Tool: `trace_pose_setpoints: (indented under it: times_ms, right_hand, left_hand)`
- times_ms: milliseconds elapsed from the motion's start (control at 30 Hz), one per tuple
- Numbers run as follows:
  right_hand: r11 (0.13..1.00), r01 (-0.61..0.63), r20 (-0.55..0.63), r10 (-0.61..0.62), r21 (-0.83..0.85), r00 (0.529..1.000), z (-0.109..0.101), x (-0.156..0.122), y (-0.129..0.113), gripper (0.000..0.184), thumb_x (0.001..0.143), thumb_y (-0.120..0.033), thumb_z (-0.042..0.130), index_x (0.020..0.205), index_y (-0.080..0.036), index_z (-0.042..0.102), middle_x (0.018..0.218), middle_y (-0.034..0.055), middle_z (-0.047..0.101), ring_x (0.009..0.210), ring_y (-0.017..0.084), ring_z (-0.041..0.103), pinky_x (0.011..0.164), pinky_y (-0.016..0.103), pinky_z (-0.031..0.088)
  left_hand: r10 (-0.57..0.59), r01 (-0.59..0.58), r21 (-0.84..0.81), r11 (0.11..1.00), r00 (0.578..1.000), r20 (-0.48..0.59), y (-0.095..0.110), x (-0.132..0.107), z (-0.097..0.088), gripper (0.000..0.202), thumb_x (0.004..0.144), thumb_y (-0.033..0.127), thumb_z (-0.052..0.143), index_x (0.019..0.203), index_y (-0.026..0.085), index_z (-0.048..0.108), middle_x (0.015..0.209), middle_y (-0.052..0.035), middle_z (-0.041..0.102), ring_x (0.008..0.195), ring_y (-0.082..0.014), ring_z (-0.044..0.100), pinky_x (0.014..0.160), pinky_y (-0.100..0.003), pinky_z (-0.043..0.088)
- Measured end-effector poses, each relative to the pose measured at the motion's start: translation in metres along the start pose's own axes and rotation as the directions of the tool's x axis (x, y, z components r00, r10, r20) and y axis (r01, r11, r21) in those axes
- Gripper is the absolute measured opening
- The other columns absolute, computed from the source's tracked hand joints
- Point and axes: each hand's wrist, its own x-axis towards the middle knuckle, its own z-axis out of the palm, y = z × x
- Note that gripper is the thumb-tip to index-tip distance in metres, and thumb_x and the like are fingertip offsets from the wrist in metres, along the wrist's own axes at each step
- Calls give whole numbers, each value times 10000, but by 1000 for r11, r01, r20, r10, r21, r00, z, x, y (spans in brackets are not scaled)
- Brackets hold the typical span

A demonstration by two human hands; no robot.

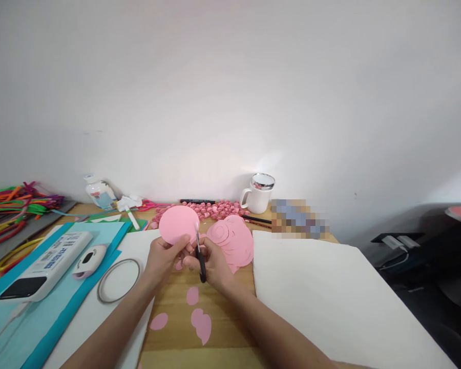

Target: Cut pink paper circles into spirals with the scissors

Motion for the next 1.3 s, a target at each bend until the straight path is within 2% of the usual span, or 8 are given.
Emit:
trace_pose_setpoints:
  times_ms: [133, 300, 500, 667, 767, 933, 1167, 1300]
  right_hand:
    - [1000, -19, -22, 20, 9, 1000, 1, 0, 5, 334, 652, -416, 728, 750, -210, 485, 608, -46, 476, 541, 114, 448, 519, 235, 370]
    - [1000, -17, -26, 17, -1, 1000, 0, -1, 11, 295, 687, -404, 706, 773, -213, 497, 608, -36, 510, 536, 115, 461, 508, 233, 380]
    - [993, 14, -113, -27, -115, 993, 0, -1, 0, 360, 610, -443, 758, 724, -209, 509, 625, -27, 497, 539, 115, 419, 503, 234, 377]
    - [989, 54, -140, -74, -140, 987, 2, -1, -5, 378, 599, -467, 761, 680, -207, 498, 621, -22, 489, 558, 125, 412, 512, 239, 367]
    - [992, 34, -153, -52, -119, 987, 2, -2, -3, 356, 620, -462, 747, 705, -212, 507, 624, -19, 507, 552, 128, 427, 513, 244, 366]
    - [1000, 1, -100, -4, -29, 995, -1, -2, 8, 328, 652, -423, 724, 790, -211, 515, 623, -34, 549, 521, 112, 472, 494, 230, 382]
    - [998, -50, -108, 46, -30, 993, -2, -2, 9, 301, 656, -403, 717, 754, -200, 517, 540, -55, 526, 441, 95, 485, 424, 206, 381]
    - [997, -72, -116, 70, -19, 991, 1, -3, 6, 319, 645, -411, 725, 719, -198, 499, 515, -67, 515, 417, 89, 482, 439, 222, 431]
  left_hand:
    - [1, 0, -14, 1000, 999, 42, 0, 0, 0, 273, 711, 339, 653, 524, 142, 631, 394, -3, 592, 296, -96, 484, 330, -195, 367]
    - [-20, 20, -12, 1000, 999, 38, 1, -1, 1, 286, 696, 353, 652, 495, 157, 597, 353, 11, 555, 286, -101, 465, 331, -207, 362]
    - [-34, 33, 42, 999, 999, 19, -1, 2, -2, 286, 657, 333, 679, 464, 142, 589, 361, 12, 535, 291, -72, 404, 318, -196, 288]
    - [-31, 29, 52, 998, 999, 37, -2, 2, -2, 302, 661, 333, 672, 447, 145, 570, 353, 16, 515, 298, -72, 400, 323, -199, 257]
    - [-24, 22, 38, 999, 998, 51, -1, 2, -1, 307, 659, 345, 672, 450, 150, 559, 353, 17, 513, 302, -75, 398, 331, -206, 269]
    - [-21, 20, 16, 1000, 997, 70, -1, 3, -2, 307, 666, 359, 675, 471, 154, 555, 335, 27, 492, 306, -79, 402, 351, -211, 304]
    - [9, -7, -38, 999, 998, 59, -3, 6, -4, 321, 664, 356, 700, 475, 156, 535, 341, 42, 482, 288, -63, 379, 338, -200, 276]
    - [-2, 10, -100, 995, 997, 72, -1, 5, -3, 295, 683, 371, 686, 534, 146, 567, 399, 27, 535, 296, -68, 410, 327, -199, 283]
